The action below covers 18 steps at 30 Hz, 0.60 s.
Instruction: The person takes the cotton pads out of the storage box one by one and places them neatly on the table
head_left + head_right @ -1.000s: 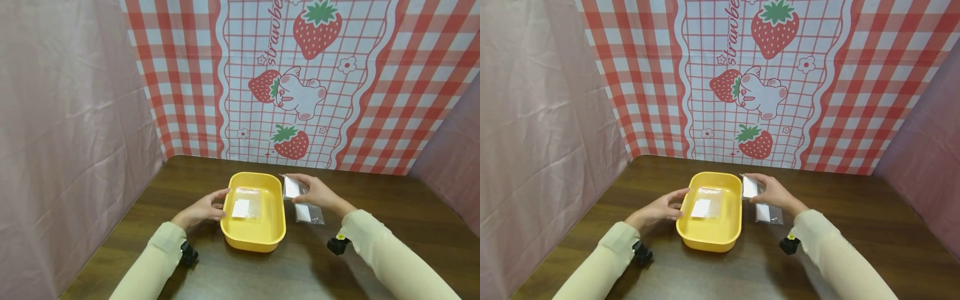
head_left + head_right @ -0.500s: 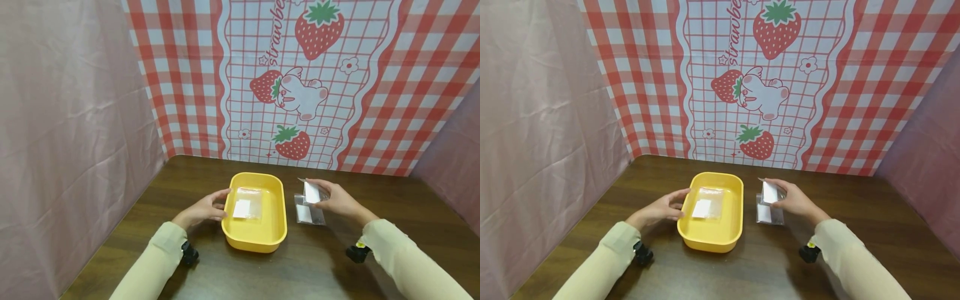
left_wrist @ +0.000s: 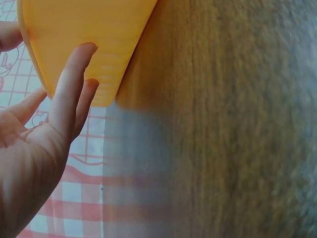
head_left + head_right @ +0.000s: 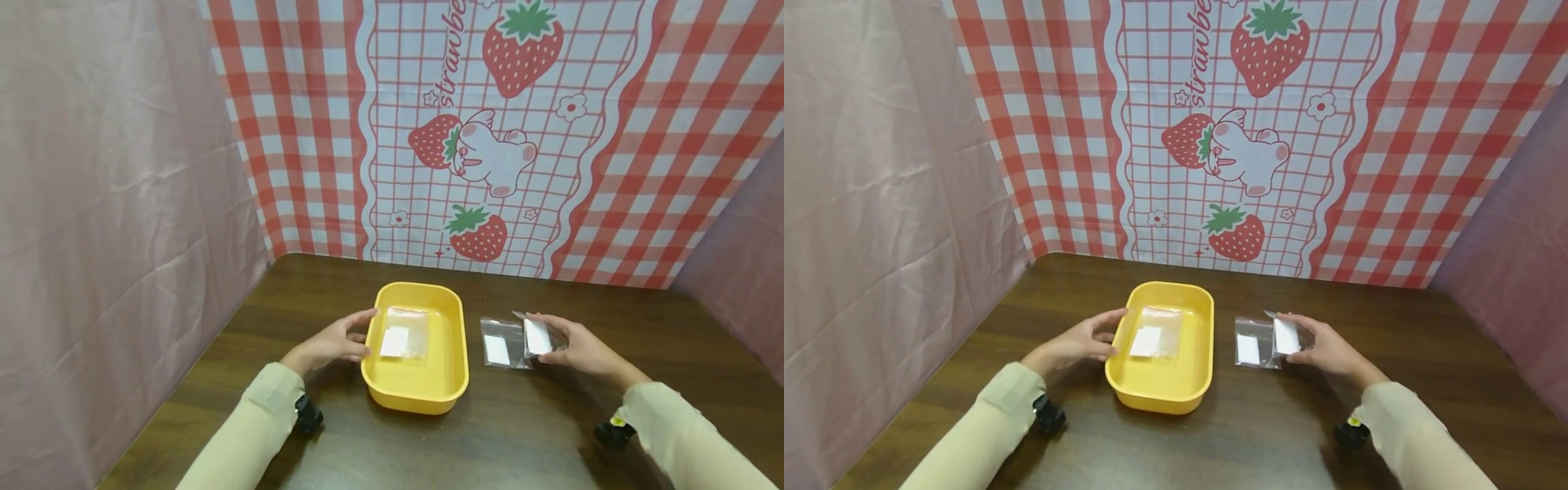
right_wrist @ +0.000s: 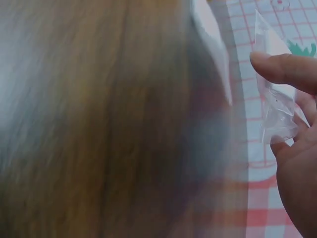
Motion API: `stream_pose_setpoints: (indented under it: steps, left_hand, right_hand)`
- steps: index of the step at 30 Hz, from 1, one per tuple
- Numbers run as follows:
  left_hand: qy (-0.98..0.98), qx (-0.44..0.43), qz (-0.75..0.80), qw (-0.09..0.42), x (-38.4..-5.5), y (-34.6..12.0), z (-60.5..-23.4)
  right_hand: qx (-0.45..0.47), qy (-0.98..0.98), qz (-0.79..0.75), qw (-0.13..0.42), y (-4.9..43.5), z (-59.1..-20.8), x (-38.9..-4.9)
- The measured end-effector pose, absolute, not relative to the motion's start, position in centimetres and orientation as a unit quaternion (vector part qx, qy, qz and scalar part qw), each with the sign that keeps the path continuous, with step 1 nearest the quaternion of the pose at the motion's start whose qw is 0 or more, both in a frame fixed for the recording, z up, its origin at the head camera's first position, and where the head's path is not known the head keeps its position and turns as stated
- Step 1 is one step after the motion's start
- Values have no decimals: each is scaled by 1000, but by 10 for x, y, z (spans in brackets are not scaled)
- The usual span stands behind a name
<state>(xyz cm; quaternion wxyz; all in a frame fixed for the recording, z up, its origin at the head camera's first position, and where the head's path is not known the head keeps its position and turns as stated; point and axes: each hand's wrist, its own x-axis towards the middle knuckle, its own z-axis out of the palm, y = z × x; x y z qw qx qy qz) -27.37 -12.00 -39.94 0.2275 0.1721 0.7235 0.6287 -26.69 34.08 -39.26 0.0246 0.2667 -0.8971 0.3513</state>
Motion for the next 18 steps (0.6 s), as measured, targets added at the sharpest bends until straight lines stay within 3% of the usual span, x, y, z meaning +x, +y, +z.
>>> stream_pose_setpoints:
  steps: [18]
  left_hand:
    - [720, 178, 629, 234, -274, -121, -397]
  right_hand:
    - [264, -912, 312, -14, 383, -413, -266]
